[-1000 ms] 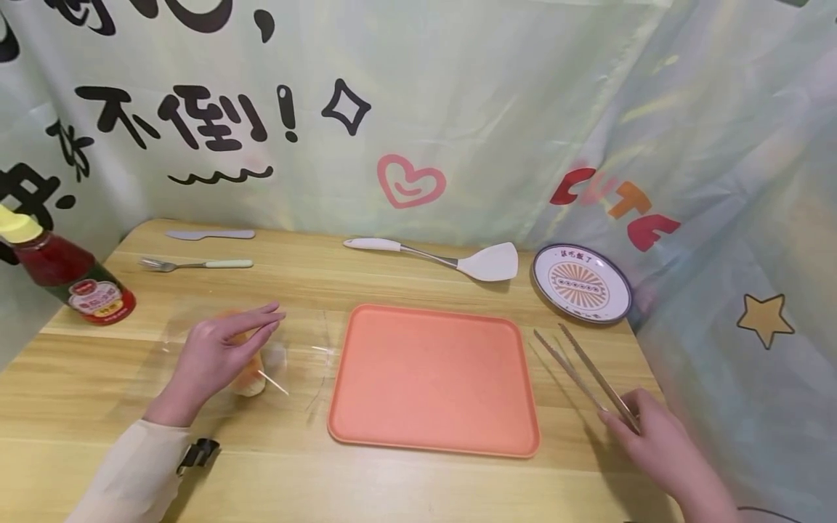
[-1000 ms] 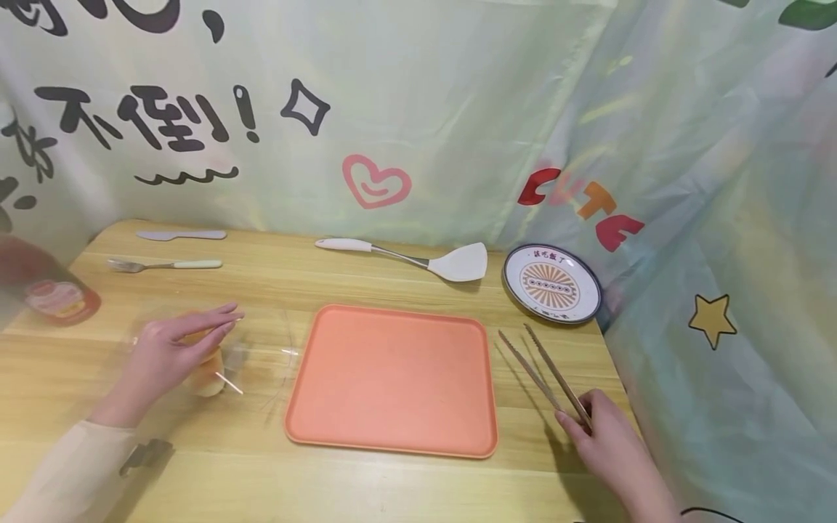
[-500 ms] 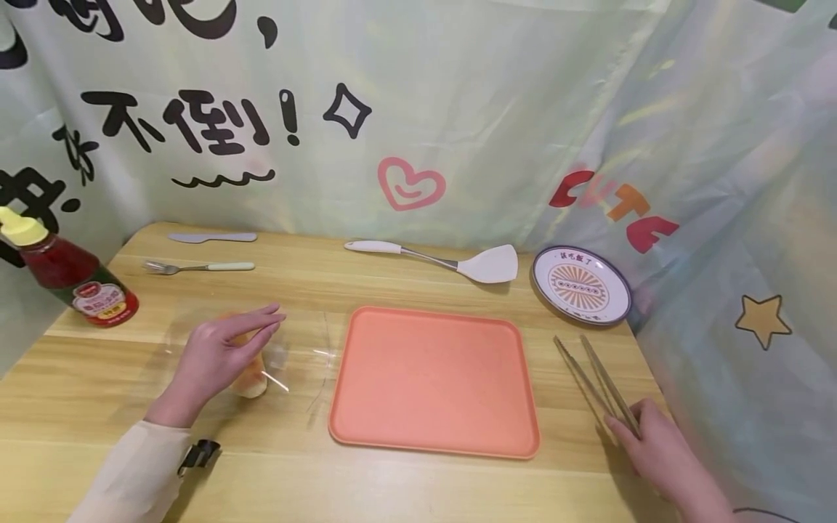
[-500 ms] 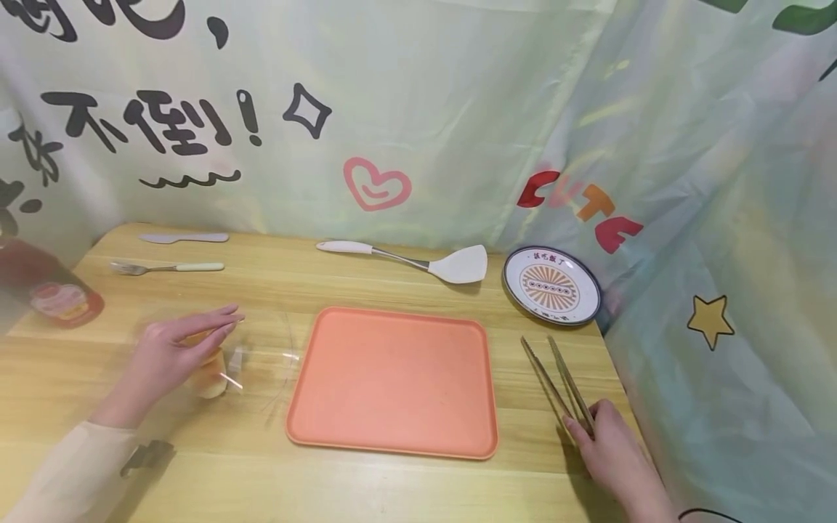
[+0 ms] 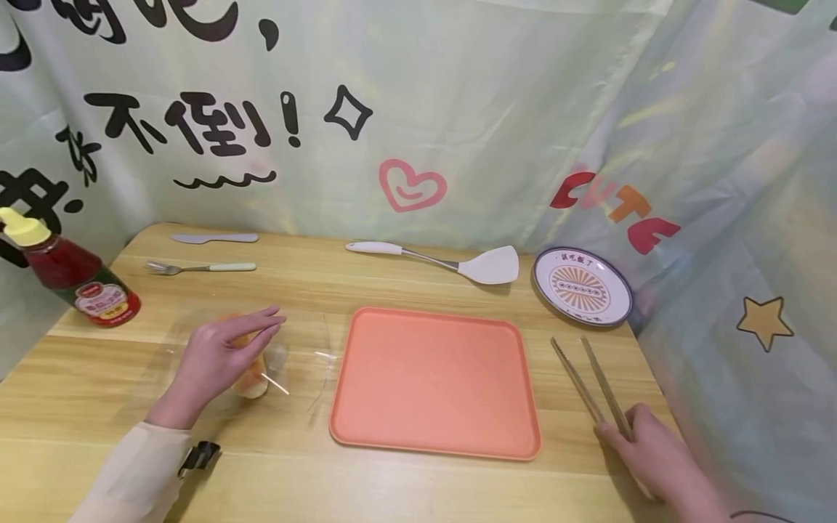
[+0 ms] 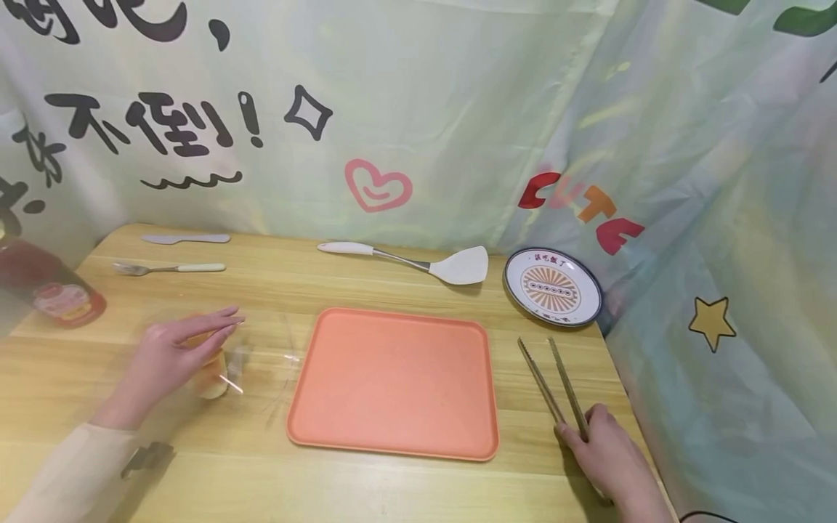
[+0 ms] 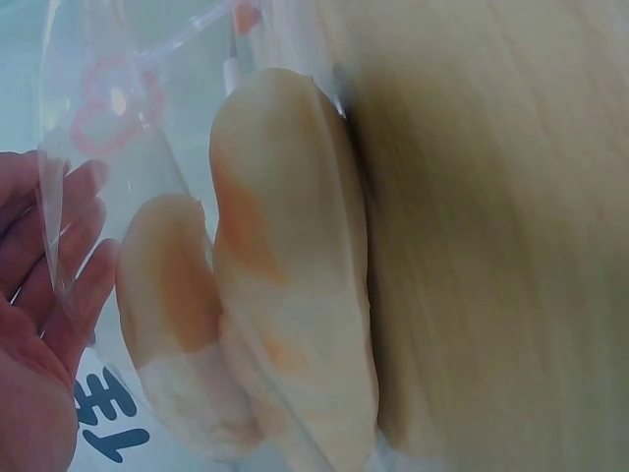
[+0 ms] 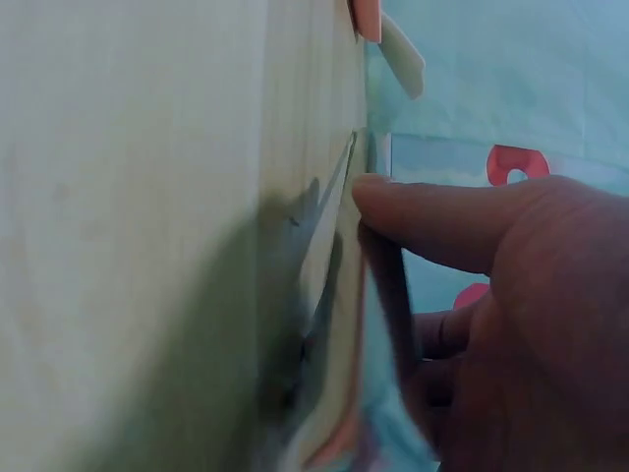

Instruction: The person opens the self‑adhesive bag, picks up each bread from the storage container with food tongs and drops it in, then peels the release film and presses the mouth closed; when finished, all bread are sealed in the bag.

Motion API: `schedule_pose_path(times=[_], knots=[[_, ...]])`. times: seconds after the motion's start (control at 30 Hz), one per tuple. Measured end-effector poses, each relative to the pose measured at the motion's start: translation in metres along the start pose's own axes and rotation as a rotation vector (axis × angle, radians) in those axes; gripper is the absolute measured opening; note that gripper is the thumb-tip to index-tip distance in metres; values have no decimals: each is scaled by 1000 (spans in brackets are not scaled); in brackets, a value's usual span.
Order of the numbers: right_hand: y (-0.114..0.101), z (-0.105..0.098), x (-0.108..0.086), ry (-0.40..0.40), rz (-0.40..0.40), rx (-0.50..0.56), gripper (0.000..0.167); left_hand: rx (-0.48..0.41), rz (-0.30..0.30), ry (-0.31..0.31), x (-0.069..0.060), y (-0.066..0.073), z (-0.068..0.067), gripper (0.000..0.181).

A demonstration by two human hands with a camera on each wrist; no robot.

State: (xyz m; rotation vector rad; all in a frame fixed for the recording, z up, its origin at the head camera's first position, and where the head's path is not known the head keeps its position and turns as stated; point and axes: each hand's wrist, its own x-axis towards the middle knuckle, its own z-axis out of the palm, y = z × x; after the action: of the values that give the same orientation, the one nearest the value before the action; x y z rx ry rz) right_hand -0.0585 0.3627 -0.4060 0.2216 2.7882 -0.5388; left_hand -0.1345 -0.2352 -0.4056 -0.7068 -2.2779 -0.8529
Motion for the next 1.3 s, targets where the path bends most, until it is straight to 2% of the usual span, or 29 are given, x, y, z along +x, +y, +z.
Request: schedule_pose_path(times=[0.17,0.43,0.6,0.73,0.87,1.03,1.17,1.3], knots=[[-1,2,1,-9,3,-19,62,2,-1,3,1,0,0,21],[-3,5,1,-10,27,-29,61,16,0,5,0,-1,1,32],[-4,2,1,-32,62,-4,70,17,3,6,-1,-1,1,35],[-3,-8,1,-11,34,-6,82,9,8,3,0,-1,1,31],[-14,-25,-5,88,-27,-42,78,1,21,-2,1,-1,0,26],[-52,-36,-16,226,-121,-32,59,-1,24,-5,3,-1,-1,27],[-90,-31,-22,310,-278,52,41,-1,22,-9,4,0,-1,25],[-126,-16,-17,336,-453,134,22,-2,23,-11,4,1,-2,25]])
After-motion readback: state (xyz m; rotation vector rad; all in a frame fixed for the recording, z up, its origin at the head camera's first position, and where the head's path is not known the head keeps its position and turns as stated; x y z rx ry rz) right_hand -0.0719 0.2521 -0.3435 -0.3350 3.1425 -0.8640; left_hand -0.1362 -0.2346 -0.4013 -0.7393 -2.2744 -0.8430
